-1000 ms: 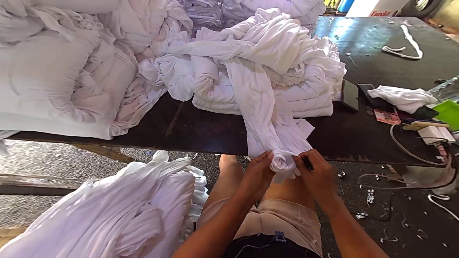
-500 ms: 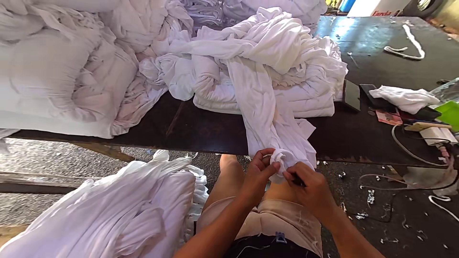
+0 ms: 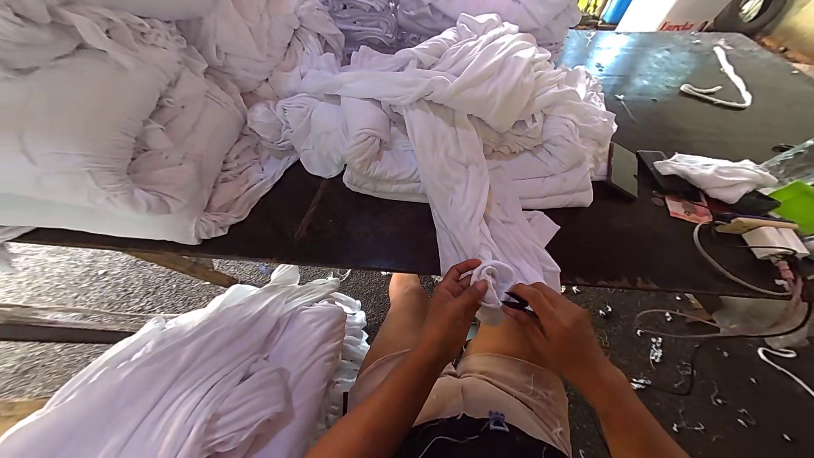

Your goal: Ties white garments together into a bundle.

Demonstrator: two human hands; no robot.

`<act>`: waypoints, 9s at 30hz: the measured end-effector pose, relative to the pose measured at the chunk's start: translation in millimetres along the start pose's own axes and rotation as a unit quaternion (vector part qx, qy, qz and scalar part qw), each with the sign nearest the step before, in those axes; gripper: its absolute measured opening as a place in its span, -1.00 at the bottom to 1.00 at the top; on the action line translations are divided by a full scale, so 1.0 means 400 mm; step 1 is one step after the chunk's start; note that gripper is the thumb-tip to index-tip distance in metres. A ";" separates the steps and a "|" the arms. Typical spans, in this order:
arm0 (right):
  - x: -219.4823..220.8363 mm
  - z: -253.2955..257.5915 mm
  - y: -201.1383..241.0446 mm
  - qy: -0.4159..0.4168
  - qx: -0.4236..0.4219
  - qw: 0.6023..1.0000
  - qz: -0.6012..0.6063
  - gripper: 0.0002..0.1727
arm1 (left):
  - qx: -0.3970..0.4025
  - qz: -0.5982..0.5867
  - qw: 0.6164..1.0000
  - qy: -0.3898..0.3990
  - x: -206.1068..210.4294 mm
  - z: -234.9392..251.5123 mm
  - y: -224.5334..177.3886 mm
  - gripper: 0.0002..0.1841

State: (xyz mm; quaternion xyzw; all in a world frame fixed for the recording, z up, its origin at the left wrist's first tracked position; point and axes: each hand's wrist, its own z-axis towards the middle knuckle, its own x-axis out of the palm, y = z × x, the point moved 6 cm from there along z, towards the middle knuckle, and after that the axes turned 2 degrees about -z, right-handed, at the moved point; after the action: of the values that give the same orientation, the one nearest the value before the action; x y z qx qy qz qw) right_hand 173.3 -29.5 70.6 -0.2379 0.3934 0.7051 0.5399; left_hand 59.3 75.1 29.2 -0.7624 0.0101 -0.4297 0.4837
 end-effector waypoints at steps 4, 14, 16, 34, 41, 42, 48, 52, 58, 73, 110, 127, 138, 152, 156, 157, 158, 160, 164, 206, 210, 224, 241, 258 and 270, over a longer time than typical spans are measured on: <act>0.006 0.004 0.024 -0.017 -0.022 0.999 -0.023 -0.63 | 0.004 0.004 1.000 0.001 0.002 -0.001 0.002 -0.62; 0.014 -0.003 0.031 -0.024 -0.030 0.999 -0.031 -0.66 | 0.021 -0.012 1.000 -0.004 -0.021 0.011 0.014 -0.62; 0.013 -0.002 0.033 -0.027 -0.028 0.999 -0.032 -0.66 | 0.017 0.013 1.000 -0.017 -0.005 0.001 0.002 -0.63; 0.013 -0.008 0.018 -0.019 -0.013 1.000 -0.020 -0.64 | 0.011 0.005 1.000 -0.019 -0.008 -0.004 -0.002 -0.65; 0.012 -0.002 0.019 -0.018 -0.013 1.000 -0.022 -0.65 | 0.005 0.001 1.000 -0.024 -0.003 -0.004 -0.002 -0.65; 0.013 -0.001 0.021 -0.019 -0.016 0.999 -0.025 -0.65 | 0.005 0.005 1.000 -0.023 -0.002 -0.004 -0.001 -0.65; 0.016 0.004 0.025 -0.022 -0.030 0.999 -0.026 -0.70 | 0.005 0.038 0.999 -0.013 0.001 -0.008 0.005 -0.63; 0.001 0.007 -0.006 -0.041 0.049 0.997 0.053 -0.64 | 0.005 0.028 1.000 -0.008 0.001 -0.011 0.003 -0.63; 0.054 0.004 -0.056 0.090 0.256 0.929 0.253 -0.61 | 0.014 0.121 0.992 0.027 0.006 -0.012 0.006 -0.59; 0.108 -0.084 0.098 0.099 -0.079 0.980 0.154 -0.85 | 0.222 0.334 0.904 0.146 0.028 0.040 -0.170 -0.29; 0.064 0.006 0.001 -0.093 0.033 0.989 0.108 -0.78 | 0.081 0.196 0.977 0.001 -0.075 -0.011 -0.045 -0.74; 0.129 -0.005 -0.020 0.032 0.081 0.992 0.096 -0.76 | 0.045 -0.079 0.996 -0.017 -0.074 0.005 -0.034 -0.54; 0.100 0.005 -0.024 0.054 0.146 0.975 0.159 -0.58 | 0.057 -0.045 0.997 -0.012 -0.070 -0.001 -0.035 -0.63; 0.108 0.027 -0.016 0.073 0.187 0.949 0.242 -0.61 | 0.044 -0.061 0.997 -0.013 -0.067 0.000 -0.029 -0.71; 0.130 0.031 -0.008 0.102 0.174 0.949 0.244 -0.69 | 0.044 -0.061 0.997 -0.011 -0.065 0.000 -0.029 -0.71; 0.132 0.031 -0.008 0.103 0.168 0.951 0.238 -0.72 | 0.044 -0.060 0.997 -0.011 -0.067 0.000 -0.029 -0.72; 0.133 0.030 -0.009 0.104 0.165 0.953 0.231 -0.75 | 0.044 -0.062 0.997 -0.011 -0.070 0.000 -0.030 -0.72; 0.132 0.028 -0.014 0.103 0.163 0.955 0.225 -0.78 | 0.046 -0.062 0.997 -0.013 -0.076 0.001 -0.032 -0.73; 0.126 0.023 -0.029 0.086 0.188 0.951 0.231 -0.70 | 0.066 -0.012 0.997 -0.031 -0.085 -0.001 -0.036 -0.77; 0.052 0.056 -0.358 0.147 0.265 0.952 -0.047 -0.33 | 0.133 0.130 0.979 -0.084 -0.146 0.033 -0.159 -0.60; 0.068 0.075 -0.376 0.175 0.265 0.946 -0.065 -0.39 | 0.131 0.138 0.978 -0.092 -0.141 0.027 -0.157 -0.67; 0.080 0.071 -0.400 0.126 0.262 0.955 -0.051 -0.65 | 0.098 0.125 0.982 -0.099 -0.134 0.026 -0.123 -0.73; -0.060 0.008 -0.032 -0.021 0.018 0.996 0.084 -0.80 | 0.314 0.459 0.820 0.136 0.087 -0.026 -0.014 -0.48; 0.053 0.048 -0.074 0.053 0.132 0.987 0.078 -0.75 | 0.037 -0.027 0.998 0.049 0.014 0.061 -0.079 -0.69; 0.020 0.064 -0.010 -0.030 0.101 0.988 0.111 -0.64 | 0.140 0.164 0.969 0.123 0.041 0.034 -0.050 -0.65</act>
State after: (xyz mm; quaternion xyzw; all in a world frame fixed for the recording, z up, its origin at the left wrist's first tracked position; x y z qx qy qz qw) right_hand 176.8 -3.9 78.0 -0.1160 0.4704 0.7241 0.4910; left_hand 70.8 88.7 52.3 -0.6166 0.1338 -0.4319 0.6445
